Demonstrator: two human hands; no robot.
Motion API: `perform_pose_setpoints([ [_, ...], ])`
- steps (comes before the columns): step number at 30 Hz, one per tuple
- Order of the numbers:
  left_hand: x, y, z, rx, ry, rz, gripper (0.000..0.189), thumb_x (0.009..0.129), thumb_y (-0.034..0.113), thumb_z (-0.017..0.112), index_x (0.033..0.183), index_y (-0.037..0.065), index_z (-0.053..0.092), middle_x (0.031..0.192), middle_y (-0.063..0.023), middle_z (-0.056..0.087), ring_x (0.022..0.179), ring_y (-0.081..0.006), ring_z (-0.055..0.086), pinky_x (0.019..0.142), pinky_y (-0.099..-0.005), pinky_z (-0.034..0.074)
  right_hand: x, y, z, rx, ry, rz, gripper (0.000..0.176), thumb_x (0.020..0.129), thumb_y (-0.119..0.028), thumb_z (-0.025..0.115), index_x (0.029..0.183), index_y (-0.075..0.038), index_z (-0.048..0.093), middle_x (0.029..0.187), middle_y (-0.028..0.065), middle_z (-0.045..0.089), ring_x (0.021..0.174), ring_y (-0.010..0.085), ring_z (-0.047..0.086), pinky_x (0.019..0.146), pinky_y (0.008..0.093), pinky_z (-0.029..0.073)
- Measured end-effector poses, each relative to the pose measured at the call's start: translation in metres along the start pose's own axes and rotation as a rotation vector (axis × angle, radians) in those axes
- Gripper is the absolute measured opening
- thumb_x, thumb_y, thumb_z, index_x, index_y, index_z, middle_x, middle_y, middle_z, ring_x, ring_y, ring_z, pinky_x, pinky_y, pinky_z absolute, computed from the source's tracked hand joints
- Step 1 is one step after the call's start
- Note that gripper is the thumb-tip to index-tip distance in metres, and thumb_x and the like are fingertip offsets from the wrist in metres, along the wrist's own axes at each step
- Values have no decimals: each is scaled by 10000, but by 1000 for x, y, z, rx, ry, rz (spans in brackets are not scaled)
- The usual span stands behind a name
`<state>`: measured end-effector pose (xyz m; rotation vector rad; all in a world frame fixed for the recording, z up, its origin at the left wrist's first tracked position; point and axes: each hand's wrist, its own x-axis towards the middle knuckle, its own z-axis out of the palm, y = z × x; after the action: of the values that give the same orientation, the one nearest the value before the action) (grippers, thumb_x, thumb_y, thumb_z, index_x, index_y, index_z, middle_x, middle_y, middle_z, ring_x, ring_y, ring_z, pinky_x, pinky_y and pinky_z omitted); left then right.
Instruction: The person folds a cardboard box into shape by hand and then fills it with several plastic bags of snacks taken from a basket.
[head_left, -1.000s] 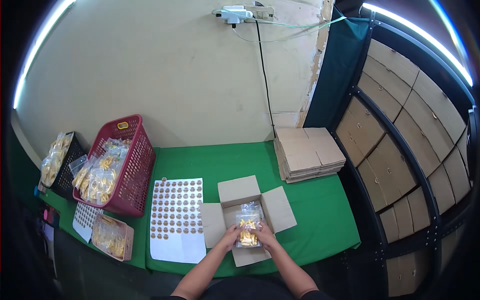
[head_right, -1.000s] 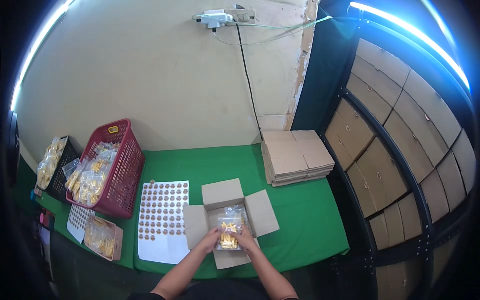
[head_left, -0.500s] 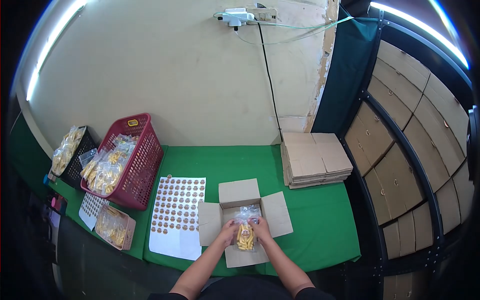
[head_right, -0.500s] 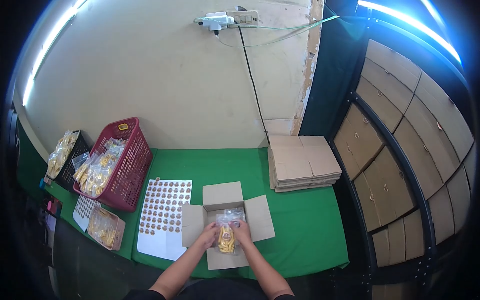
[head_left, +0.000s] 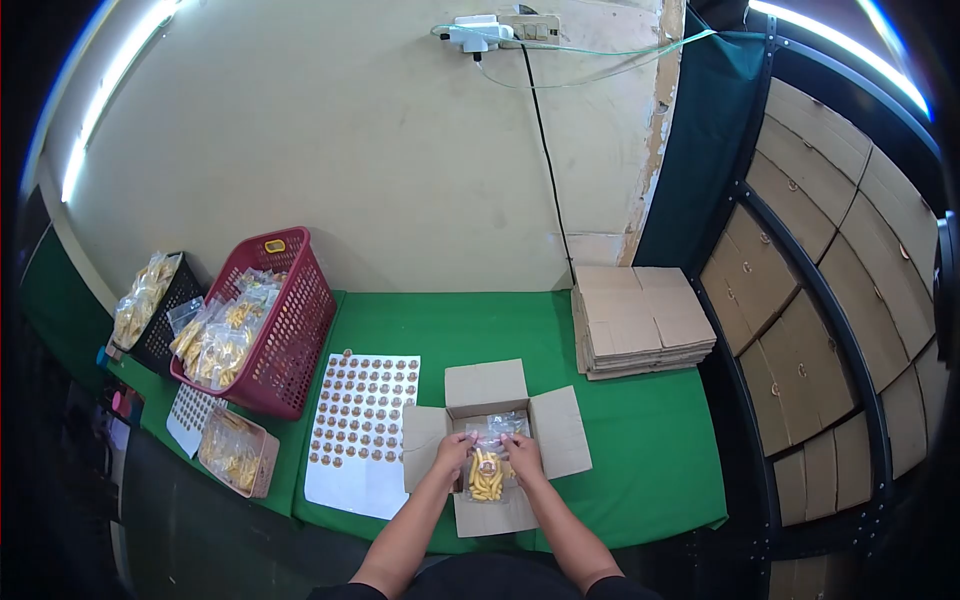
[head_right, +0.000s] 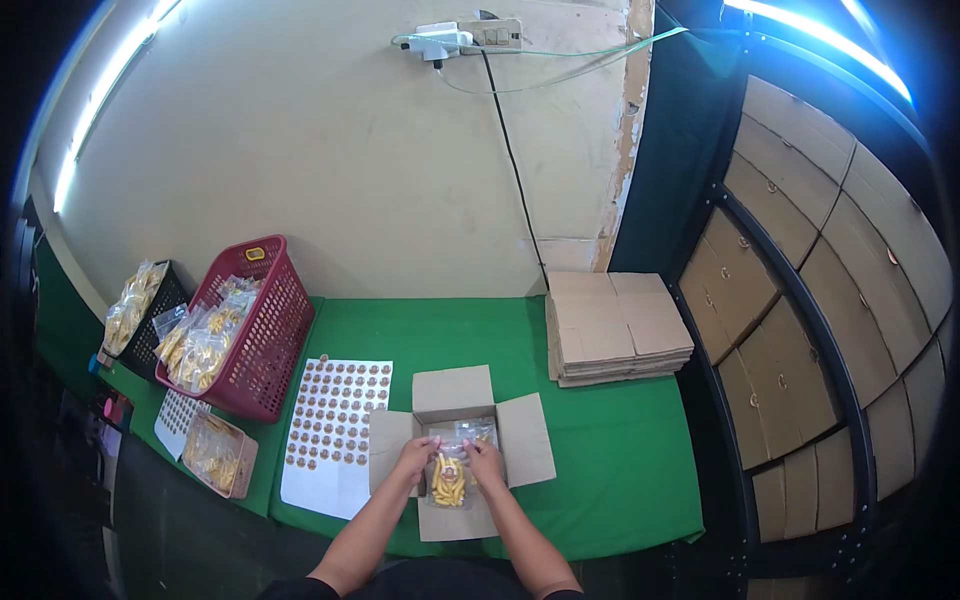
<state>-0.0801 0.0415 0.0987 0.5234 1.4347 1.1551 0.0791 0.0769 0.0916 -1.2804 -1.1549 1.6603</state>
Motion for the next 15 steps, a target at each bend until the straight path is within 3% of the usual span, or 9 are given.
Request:
perform_pose_setpoints([
  [6,4,0,-2,-21,-35,-8,209,905,237,573,922,55,676,754,7,625,597,-68,495,588,-207,406,16,13,-6,93,-59,43,210,891,-217,574,898,-20,648,753,15,619,669,106,559,603,260,456],
  [8,-6,12,8,-1,87,-18,217,906,226,567,913,37,673,732,8,621,602,-71,504,584,-216,407,19,14,-7,119,-54,73,194,878,-205,592,887,-19,646,739,15,619,667,108,559,610,265,456],
  [10,-5,5,12,45,138,81,234,908,232,565,923,23,668,728,3,624,613,-79,521,593,-218,413,14,8,-3,-230,169,-285,207,837,-200,639,923,-12,625,814,67,631,685,155,576,621,285,465],
  [11,-3,2,13,93,191,181,252,910,238,562,933,8,663,723,-2,627,625,-88,538,603,-220,419,12,4,-2,-229,167,-286,207,837,-200,639,923,-12,625,814,67,631,685,155,576,621,285,465],
  [13,-10,11,18,176,198,236,263,912,240,557,949,-1,658,749,-17,636,655,-97,556,613,-225,431,-8,-31,3,-700,352,-736,277,798,-208,677,976,-12,597,937,126,616,721,214,592,624,315,476],
  [15,-22,21,28,259,202,287,275,915,241,551,964,-9,652,775,-31,644,685,-107,574,622,-231,443,-15,-32,9,-719,267,-705,334,794,-242,680,1022,-19,579,1027,156,582,780,261,607,674,322,488],
])
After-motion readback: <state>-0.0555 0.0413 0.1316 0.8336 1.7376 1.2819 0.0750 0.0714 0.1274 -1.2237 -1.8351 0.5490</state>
